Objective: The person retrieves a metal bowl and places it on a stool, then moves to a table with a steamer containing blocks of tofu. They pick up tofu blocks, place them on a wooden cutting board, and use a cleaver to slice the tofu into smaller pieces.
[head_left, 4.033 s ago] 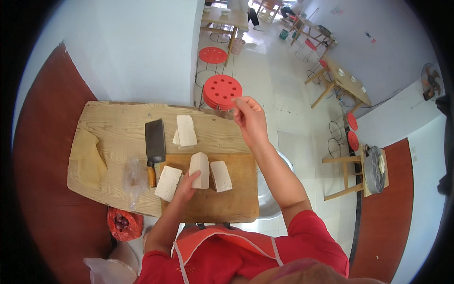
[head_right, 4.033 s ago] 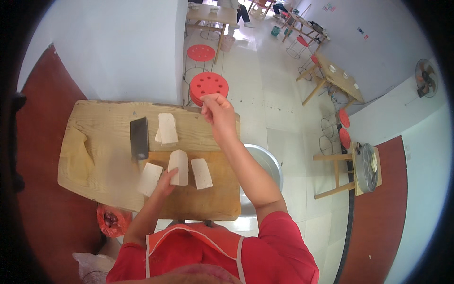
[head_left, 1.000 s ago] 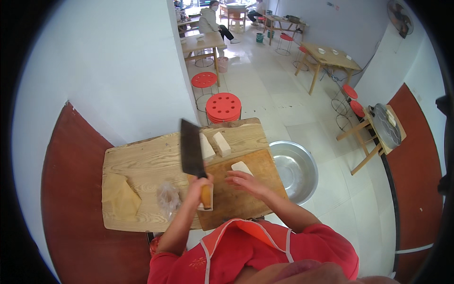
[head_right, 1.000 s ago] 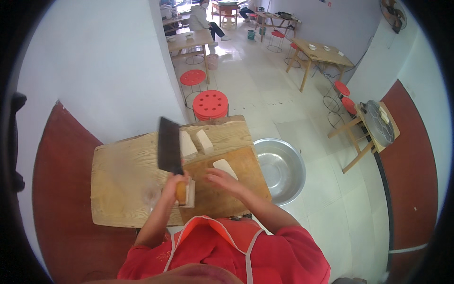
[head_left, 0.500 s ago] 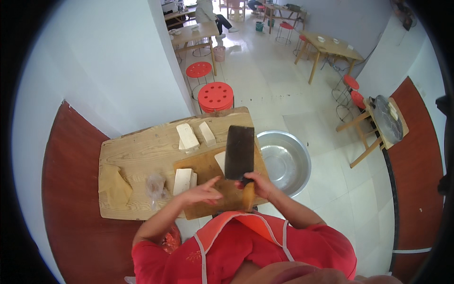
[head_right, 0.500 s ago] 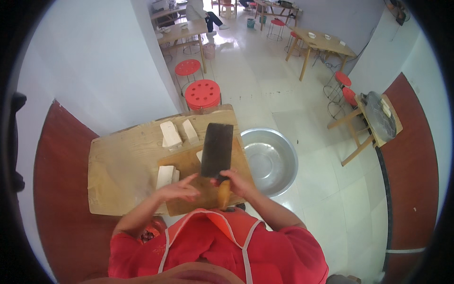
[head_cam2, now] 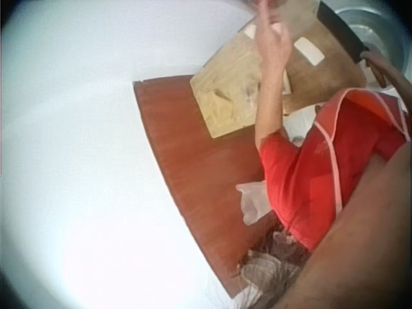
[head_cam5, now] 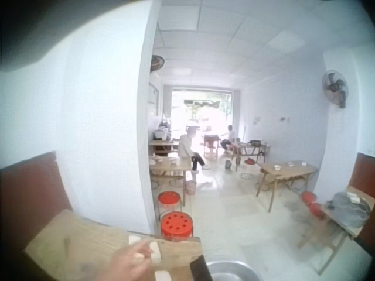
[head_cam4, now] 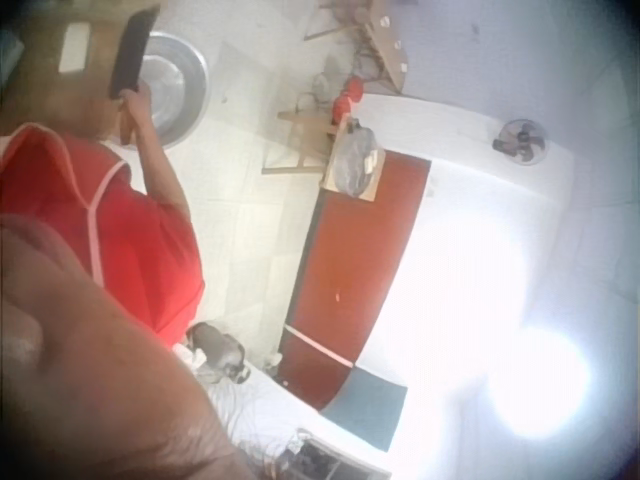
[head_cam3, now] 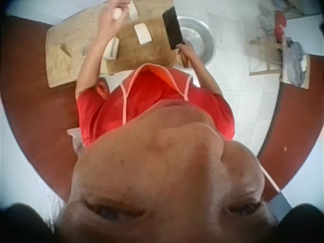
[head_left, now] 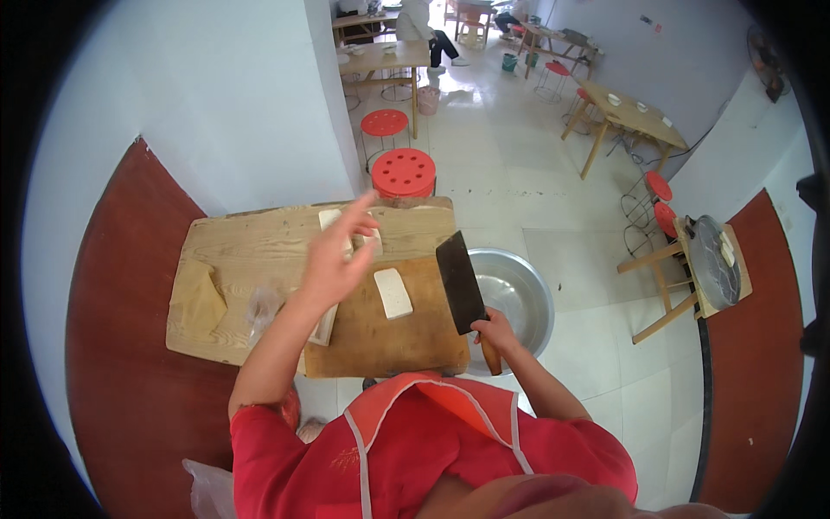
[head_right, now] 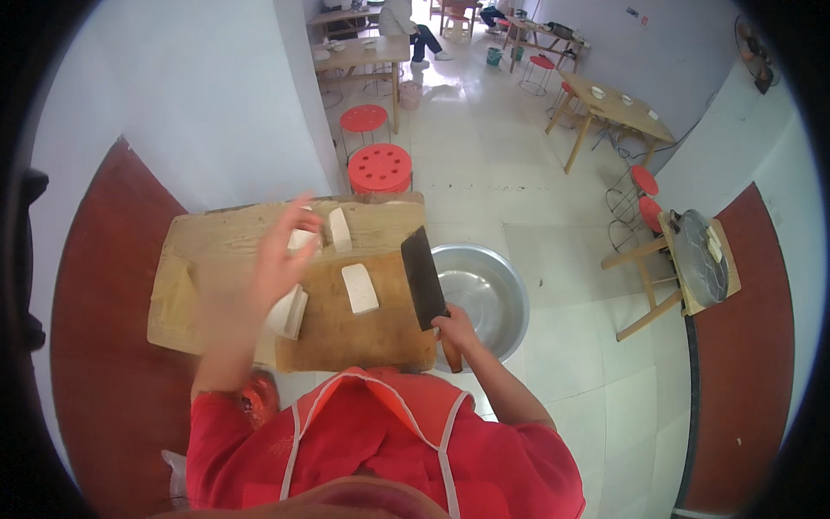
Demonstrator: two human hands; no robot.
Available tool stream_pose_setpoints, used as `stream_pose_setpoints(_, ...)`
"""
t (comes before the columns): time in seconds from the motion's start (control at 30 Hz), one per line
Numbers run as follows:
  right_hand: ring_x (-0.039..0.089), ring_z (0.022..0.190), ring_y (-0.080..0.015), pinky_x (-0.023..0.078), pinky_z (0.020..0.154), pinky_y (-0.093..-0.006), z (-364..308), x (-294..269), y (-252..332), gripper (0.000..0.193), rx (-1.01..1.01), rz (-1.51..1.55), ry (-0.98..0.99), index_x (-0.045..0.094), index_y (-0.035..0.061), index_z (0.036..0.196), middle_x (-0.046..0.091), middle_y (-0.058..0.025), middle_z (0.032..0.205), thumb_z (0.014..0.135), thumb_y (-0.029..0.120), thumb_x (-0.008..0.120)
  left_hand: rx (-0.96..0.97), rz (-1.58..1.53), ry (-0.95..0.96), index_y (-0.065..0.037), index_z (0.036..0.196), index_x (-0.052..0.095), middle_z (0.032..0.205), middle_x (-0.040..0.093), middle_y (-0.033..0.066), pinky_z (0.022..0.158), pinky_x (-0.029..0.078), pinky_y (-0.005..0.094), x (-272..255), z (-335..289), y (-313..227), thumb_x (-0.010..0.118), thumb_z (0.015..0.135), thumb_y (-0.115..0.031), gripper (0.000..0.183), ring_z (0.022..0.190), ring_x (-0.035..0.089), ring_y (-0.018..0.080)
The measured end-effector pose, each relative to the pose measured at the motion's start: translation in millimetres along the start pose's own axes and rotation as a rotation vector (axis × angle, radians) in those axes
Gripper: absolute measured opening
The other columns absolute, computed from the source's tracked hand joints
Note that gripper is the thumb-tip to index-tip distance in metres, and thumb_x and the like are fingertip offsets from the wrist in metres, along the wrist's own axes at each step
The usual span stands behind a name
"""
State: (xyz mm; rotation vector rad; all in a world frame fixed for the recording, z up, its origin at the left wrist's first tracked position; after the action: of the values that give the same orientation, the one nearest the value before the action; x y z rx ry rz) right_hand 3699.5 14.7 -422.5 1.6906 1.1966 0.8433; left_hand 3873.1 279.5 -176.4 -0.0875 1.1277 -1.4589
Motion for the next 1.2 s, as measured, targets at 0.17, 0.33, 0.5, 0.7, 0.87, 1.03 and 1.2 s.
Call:
stream_pose_setpoints(0.17,0.065,0.059,-0.0196,0.054,0.055,-0.0319,2,-8,-21,0.026,-0.008,-0.292,-0.001,0.065,-0.0040,0.098,0.067,-0.0119,0.076,0.075,0.007,0.057,0.085,0.372,0.219,-0.013,0.141,0.046,0.137,0.049,0.0189,0.103,0.042,0.0441,87,-66,81,0.067,0.079,-0.008,0.066,0.126,0.047,0.0370)
stream_pose_setpoints(0.33,0.067,0.060,-0.0276,0.054,0.060,-0.0382,6,-8,-45,0.026,-0.062,-0.424,-0.061,0.065,-0.0016,0.094,0.066,-0.0187,0.074,0.074,0.010,0.054,-0.659,0.004,0.137,-0.005,0.145,0.036,0.142,0.042,0.0235,0.110,0.034,0.0434,154,-154,155,0.070,0.081,-0.017,0.073,0.133,0.040,0.0384)
stream_pose_setpoints(0.5,0.065,0.076,-0.0393,0.052,0.071,-0.0471,13,-10,-72,0.025,-0.129,-0.585,-0.068,0.064,-0.0006,0.092,0.065,-0.0243,0.081,0.074,0.013,0.054,-0.679,0.088,0.097,-0.001,0.149,0.025,0.145,0.039,0.0250,0.114,0.029,0.0423,165,-166,171,0.067,0.083,-0.019,0.080,0.137,0.035,0.0377)
stream_pose_setpoints(0.7,0.060,0.094,-0.0439,0.049,0.082,-0.0498,9,-10,-81,0.030,-0.135,-0.699,-0.060,0.061,0.0010,0.103,0.062,-0.0249,0.099,0.078,0.016,0.055,-0.141,0.279,-0.358,-0.001,0.148,0.028,0.146,0.039,0.0213,0.114,0.029,0.0413,73,-50,81,0.064,0.082,-0.005,0.075,0.138,0.035,0.0350)
stream_pose_setpoints(0.87,0.061,0.094,-0.0432,0.050,0.082,-0.0504,2,-1,-86,0.033,-0.188,-0.875,-0.097,0.057,0.0010,0.111,0.062,-0.0243,0.101,0.081,0.015,0.055,0.292,0.492,-0.430,-0.002,0.143,0.037,0.148,0.037,0.0181,0.111,0.032,0.0416,49,-19,17,0.064,0.080,0.000,0.069,0.136,0.038,0.0349)
stream_pose_setpoints(1.03,0.061,0.095,-0.0438,0.049,0.083,-0.0514,5,0,-82,0.032,-0.131,-0.853,-0.110,0.055,-0.0002,0.112,0.062,-0.0256,0.101,0.082,0.013,0.054,0.002,0.228,-0.158,-0.002,0.143,0.039,0.148,0.037,0.0175,0.111,0.033,0.0415,96,-29,33,0.064,0.081,0.002,0.067,0.137,0.037,0.0323)
stream_pose_setpoints(1.2,0.060,0.095,-0.0476,0.048,0.082,-0.0532,-3,-5,-73,0.028,-0.085,-0.755,-0.130,0.053,-0.0018,0.107,0.063,-0.0295,0.098,0.083,0.012,0.050,-0.151,-0.244,-0.490,-0.002,0.142,0.039,0.148,0.037,0.0149,0.114,0.030,0.0408,75,3,26,0.061,0.081,0.006,0.065,0.138,0.035,0.0281)
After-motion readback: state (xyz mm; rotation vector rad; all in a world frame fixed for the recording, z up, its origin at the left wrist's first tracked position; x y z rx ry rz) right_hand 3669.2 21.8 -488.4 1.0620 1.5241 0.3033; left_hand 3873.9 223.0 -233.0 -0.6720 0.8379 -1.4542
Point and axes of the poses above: each hand's wrist, its own z-axis towards the middle knuckle, its own x-axis out of the palm, y = z × x, the point moved 1 cm from there along z, towards the middle knuckle
